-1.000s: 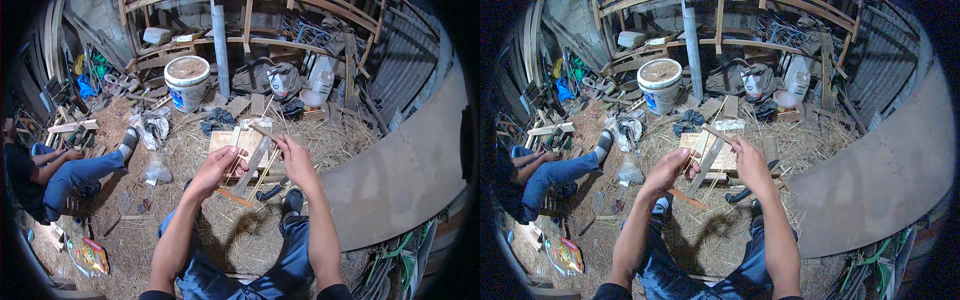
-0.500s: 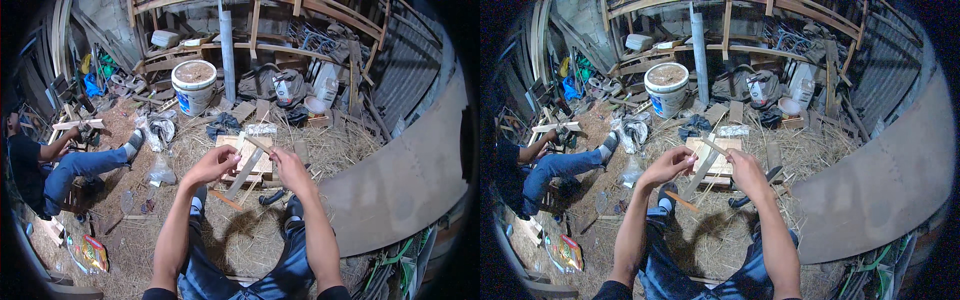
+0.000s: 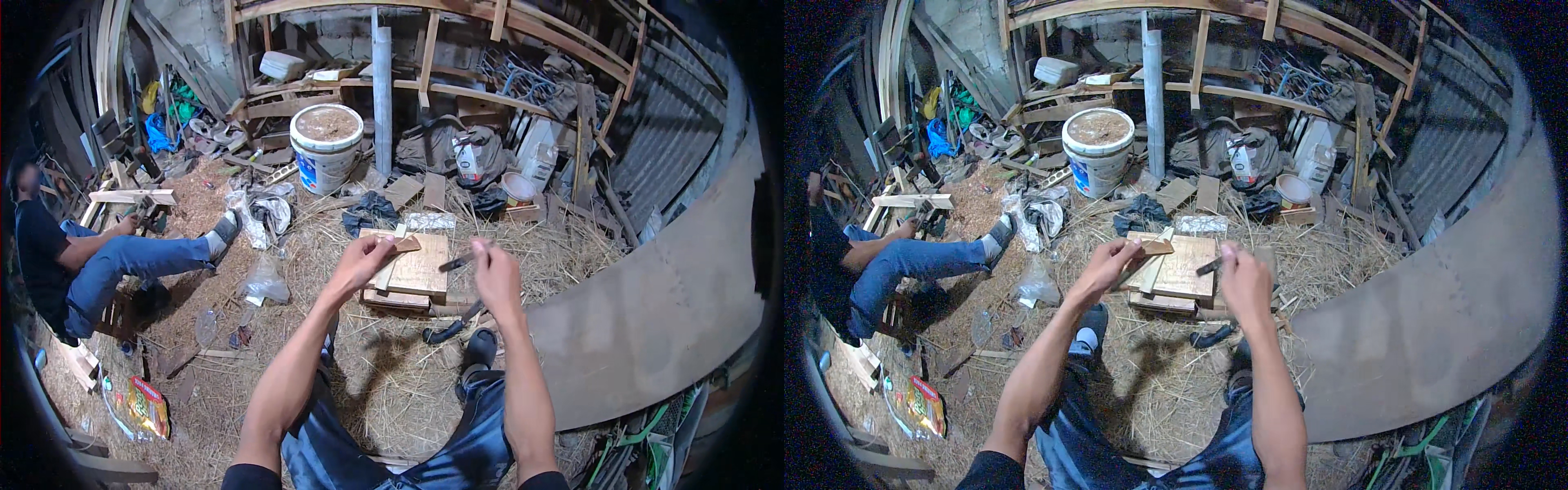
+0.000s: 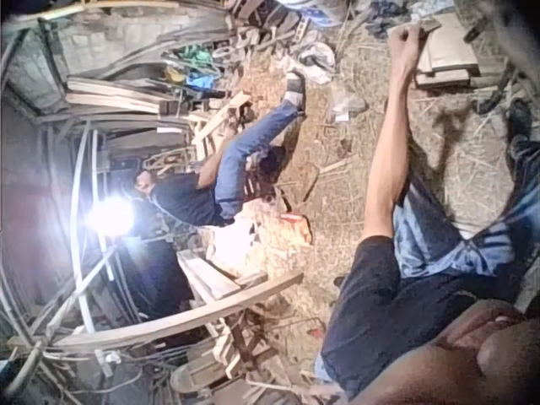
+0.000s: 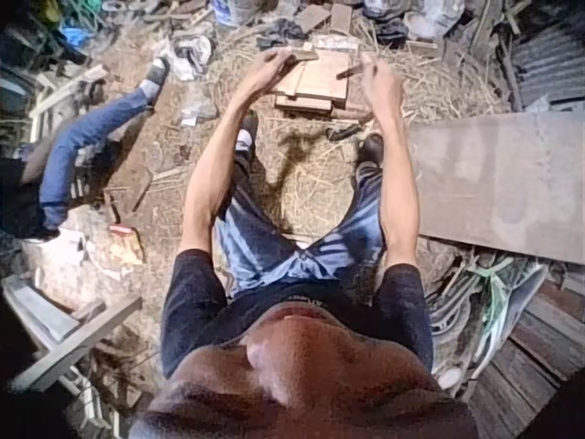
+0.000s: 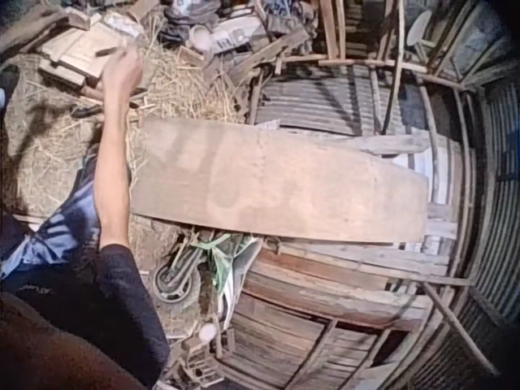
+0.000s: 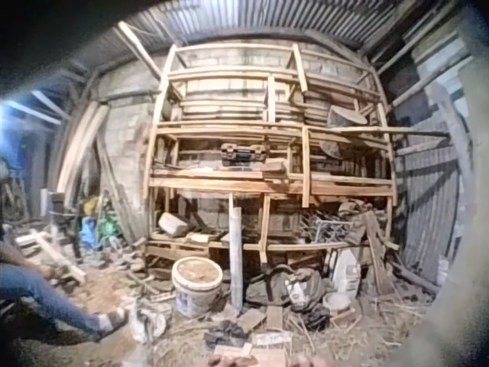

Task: The person assembles a small wooden reel or wheel by inserting thin slats and rods into a circular frame and uses a knife to shave and trim wooden components.

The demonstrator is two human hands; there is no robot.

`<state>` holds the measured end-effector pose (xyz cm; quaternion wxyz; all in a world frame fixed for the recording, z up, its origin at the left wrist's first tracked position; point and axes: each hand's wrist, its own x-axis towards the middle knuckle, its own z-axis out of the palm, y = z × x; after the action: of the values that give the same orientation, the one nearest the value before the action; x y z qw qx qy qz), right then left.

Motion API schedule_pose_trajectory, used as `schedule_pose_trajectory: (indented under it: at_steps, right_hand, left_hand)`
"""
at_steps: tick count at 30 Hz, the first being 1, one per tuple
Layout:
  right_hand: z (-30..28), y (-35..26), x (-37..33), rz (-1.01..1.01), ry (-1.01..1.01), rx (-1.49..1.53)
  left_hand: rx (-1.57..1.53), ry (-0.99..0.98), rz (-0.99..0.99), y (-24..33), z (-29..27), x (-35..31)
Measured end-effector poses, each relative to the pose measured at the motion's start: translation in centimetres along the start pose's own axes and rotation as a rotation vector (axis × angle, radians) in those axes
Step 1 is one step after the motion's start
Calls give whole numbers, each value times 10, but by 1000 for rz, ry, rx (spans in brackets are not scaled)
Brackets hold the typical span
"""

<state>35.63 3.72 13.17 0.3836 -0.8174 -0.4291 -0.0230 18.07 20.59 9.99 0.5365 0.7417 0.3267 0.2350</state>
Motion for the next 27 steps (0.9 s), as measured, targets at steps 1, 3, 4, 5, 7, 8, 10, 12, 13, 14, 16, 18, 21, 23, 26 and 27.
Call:
schedule_pose_trajectory:
  at_steps: [1, 3, 4, 5, 7, 8, 10, 12, 13, 14, 16, 18, 21, 23, 26, 27]
  right_hand:
    - [-2, -1, 0, 29, -29, 143]
    - [-6, -8, -5, 89, -90, 430]
    - [-11, -17, -9, 130, -200, 577]
    - [-16, -23, -11, 169, -272, 764]
    - [-20, -33, -14, 247, -418, 1139]
    - [-21, -32, -15, 198, -467, 1250]
    - [-21, -34, -17, 210, -496, 1282]
    - [-17, -38, -20, 198, -450, 1189]
    - [-16, -38, -20, 215, -438, 1176]
    - [-14, -36, -21, 231, -426, 1164]
    - [-15, -34, -20, 234, -385, 1108]
    - [-14, -26, -17, 109, -345, 1067]
    - [-14, -35, -18, 50, -357, 1040]
    - [-2, -36, -21, 97, -343, 1084]
    - [26, -24, -30, 206, -491, 937]
    - [37, -18, -32, 232, -529, 882]
  left_hand:
    - [55, 58, 16, -5, -3, 2]
    - [6, 118, 67, -16, -3, 7]
    - [-25, 139, 87, -23, -4, 11]
    - [-59, 151, 109, -19, -1, 12]
    - [-143, 180, 114, -13, 4, 12]
    - [-196, 198, 131, -11, 6, 13]
    - [-383, 162, 95, -9, 5, 13]
    - [-473, 148, 105, -12, 5, 15]
    - [-519, 134, 113, -6, 5, 15]
    - [-505, 106, 121, -2, 4, 13]
    - [-536, 109, 25, 10, 5, 5]
    - [-486, 108, 75, 0, 6, 12]
    - [-202, 154, 166, -20, -3, 19]
    - [-37, 248, 245, -31, -2, 23]
    - [81, 302, 301, -37, 1, 25]
    - [58, 263, 252, -33, 3, 24]
